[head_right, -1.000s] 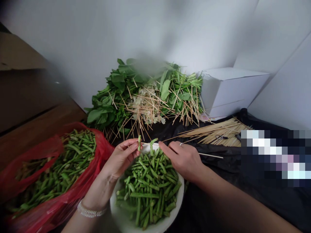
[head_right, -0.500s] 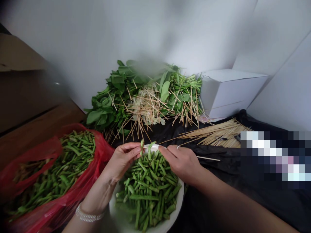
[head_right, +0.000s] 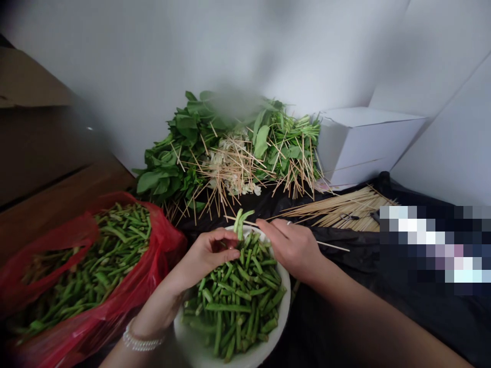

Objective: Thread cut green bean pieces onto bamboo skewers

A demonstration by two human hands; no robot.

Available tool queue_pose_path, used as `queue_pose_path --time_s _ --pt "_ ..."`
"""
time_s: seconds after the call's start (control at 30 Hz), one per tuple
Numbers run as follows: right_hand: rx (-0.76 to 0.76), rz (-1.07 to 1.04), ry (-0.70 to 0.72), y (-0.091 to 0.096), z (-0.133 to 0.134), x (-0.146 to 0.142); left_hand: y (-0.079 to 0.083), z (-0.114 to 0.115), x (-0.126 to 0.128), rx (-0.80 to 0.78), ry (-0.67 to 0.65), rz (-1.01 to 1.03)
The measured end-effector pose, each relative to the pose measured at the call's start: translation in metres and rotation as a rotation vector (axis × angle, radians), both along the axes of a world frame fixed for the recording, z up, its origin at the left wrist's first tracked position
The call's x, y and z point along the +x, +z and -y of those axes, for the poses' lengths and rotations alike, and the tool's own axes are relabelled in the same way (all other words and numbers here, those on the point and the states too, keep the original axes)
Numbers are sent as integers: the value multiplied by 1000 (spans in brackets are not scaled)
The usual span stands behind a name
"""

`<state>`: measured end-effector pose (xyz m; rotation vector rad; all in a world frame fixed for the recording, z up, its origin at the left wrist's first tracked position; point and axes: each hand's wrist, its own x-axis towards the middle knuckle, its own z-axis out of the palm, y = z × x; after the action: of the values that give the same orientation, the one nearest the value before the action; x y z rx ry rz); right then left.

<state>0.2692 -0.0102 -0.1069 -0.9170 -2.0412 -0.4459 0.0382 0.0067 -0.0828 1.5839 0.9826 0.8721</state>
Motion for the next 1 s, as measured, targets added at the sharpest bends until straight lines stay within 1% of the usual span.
queue_pose_path --time_s 0.1,0.17,0.23,0.3,0.4,0.47,0.53,0.63,0.7,0.8,0.87,1.0 --pt "-13 -46 -56 0 -3 4 -5 2 -1 246 -34 -232" --pt "-22 -19 -64 0 -4 5 -5 3 -1 319 -51 -291" --pt "-19 8 -55 -1 -4 5 -4 3 -1 325 -50 -298" --pt "-19 12 -47 -3 -4 4 -2 2 -1 284 2 -253" --pt "-33 -2 -43 -4 -4 3 2 0 0 143 133 -66" --pt "-36 4 -38 -5 -3 3 4 -2 -1 9 162 81" --pt "-23 21 -27 -5 -3 2 6 -4 -1 -105 170 184" --pt "7 46 3 -4 -2 0 7 -5 -3 -214 213 304" --pt "15 61 20 -3 -1 -1 8 -5 -4 -278 217 406" --pt "10 80 14 -1 0 -2 9 -6 -7 -388 182 524" --pt "4 86 1 0 1 -3 9 -6 -8 -432 166 552" --pt "16 101 -9 1 1 -4 9 -5 -9 -436 151 543"
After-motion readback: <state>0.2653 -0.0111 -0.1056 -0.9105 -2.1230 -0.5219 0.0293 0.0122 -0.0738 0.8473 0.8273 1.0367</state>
